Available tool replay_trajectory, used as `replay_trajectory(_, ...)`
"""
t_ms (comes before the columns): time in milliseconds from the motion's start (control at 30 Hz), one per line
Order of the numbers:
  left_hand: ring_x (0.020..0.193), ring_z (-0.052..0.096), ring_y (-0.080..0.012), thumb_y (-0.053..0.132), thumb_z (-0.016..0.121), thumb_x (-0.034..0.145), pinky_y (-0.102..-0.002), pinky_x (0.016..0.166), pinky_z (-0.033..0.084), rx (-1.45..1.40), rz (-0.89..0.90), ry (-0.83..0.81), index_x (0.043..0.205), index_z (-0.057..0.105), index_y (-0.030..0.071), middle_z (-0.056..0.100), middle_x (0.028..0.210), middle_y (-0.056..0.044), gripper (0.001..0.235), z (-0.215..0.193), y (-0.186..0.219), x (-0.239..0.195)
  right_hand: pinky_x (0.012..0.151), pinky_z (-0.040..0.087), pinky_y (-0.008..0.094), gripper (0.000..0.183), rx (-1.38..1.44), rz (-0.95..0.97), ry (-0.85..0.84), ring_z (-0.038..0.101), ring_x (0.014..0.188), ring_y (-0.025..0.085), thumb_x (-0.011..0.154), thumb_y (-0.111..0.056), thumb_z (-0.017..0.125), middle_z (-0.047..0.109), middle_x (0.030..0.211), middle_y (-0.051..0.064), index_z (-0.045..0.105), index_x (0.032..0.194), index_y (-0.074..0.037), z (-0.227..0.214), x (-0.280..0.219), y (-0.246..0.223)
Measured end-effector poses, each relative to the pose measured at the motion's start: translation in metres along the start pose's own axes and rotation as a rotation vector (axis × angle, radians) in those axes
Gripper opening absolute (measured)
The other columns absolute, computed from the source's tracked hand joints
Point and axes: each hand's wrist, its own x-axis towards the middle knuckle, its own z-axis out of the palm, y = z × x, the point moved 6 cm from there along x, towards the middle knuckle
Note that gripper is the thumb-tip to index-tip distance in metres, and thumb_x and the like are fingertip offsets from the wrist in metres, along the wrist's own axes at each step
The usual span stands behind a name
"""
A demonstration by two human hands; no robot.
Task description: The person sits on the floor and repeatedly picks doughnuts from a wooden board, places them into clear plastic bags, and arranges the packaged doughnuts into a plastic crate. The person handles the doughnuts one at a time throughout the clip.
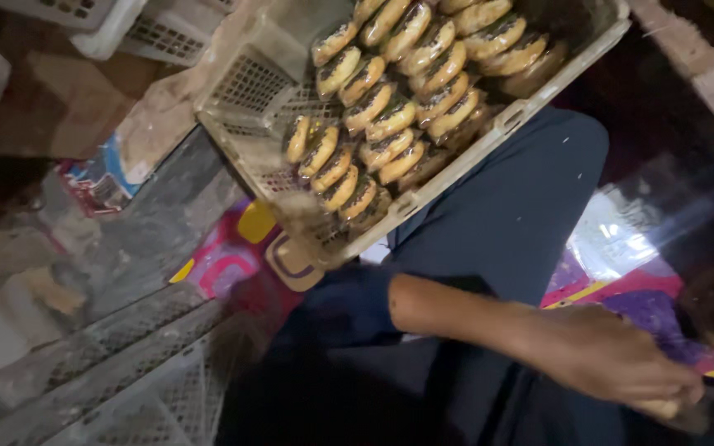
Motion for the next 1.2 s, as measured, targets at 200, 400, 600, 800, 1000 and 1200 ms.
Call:
replay_trajectory(200,0.143,0.053,-0.0309,0.027,0.071,0.108,-0.052,0.117,0.041,-0.780,0.436,0.012,0.152,0.050,0.024,0.062,0.148,-0.001,0.049,-0.002,-0.035,0.049,0.099,0.055,0.039,0.017,0.144,0.099,0.049,0.064,0.113,0.026,0.113,-0.015,0.059,0.067,0.121,0.015,0.070,0.121,-0.003,-0.019,0.018,0.033)
replay_trajectory(400,0.123,0.063,-0.0144,0.024,0.069,0.109,-0.029,0.109,0.052,-0.619,0.064,0.704,0.135,0.063,0.013,0.064,0.137,-0.007,0.029,-0.049,-0.053,-0.029,0.102,0.055,0.041,0.021,0.350,0.132,0.236,0.061,0.115,0.028,0.114,-0.019,0.057,0.065,0.123,0.015,0.068,0.123,-0.003,-0.062,-0.030,-0.007)
replay_trajectory(600,0.086,0.068,-0.0169,0.012,0.080,0.090,-0.030,0.088,0.049,-0.066,-0.063,1.142,0.103,0.076,0.009,0.072,0.086,-0.004,0.014,-0.164,-0.045,-0.104,0.097,0.045,0.032,0.016,0.388,-0.474,0.121,0.056,0.108,0.022,0.111,-0.011,0.067,0.068,0.113,0.012,0.073,0.112,0.003,-0.071,0.002,-0.133)
replay_trajectory(800,0.075,0.070,-0.0066,0.008,0.076,0.095,-0.019,0.069,0.055,-0.379,-0.519,1.015,0.100,0.073,0.001,0.077,0.085,-0.006,0.009,-0.156,-0.101,-0.155,0.092,0.051,0.029,0.012,-0.019,-0.369,0.080,0.065,0.100,0.019,0.088,-0.002,0.075,0.074,0.096,0.009,0.077,0.099,0.003,-0.016,0.012,-0.141)
replay_trajectory(1000,0.055,0.059,-0.0080,0.011,0.070,0.095,-0.021,0.050,0.044,-0.788,-0.735,0.787,0.109,0.064,-0.001,0.075,0.077,-0.010,0.019,-0.102,-0.174,-0.170,0.076,0.057,0.032,0.025,0.437,0.155,-0.025,0.070,0.079,0.020,0.090,-0.013,0.080,0.075,0.090,0.013,0.074,0.105,0.006,-0.004,0.055,-0.029)
replay_trajectory(1200,0.079,0.076,-0.0123,0.007,0.069,0.092,-0.024,0.065,0.061,-0.991,-0.510,0.310,0.120,0.065,-0.007,0.077,0.097,-0.012,0.032,-0.026,-0.167,0.021,0.074,0.053,0.024,0.027,0.078,-0.072,0.263,0.065,0.082,0.008,0.085,-0.012,0.081,0.070,0.097,0.005,0.072,0.108,-0.002,-0.186,0.015,-0.020)
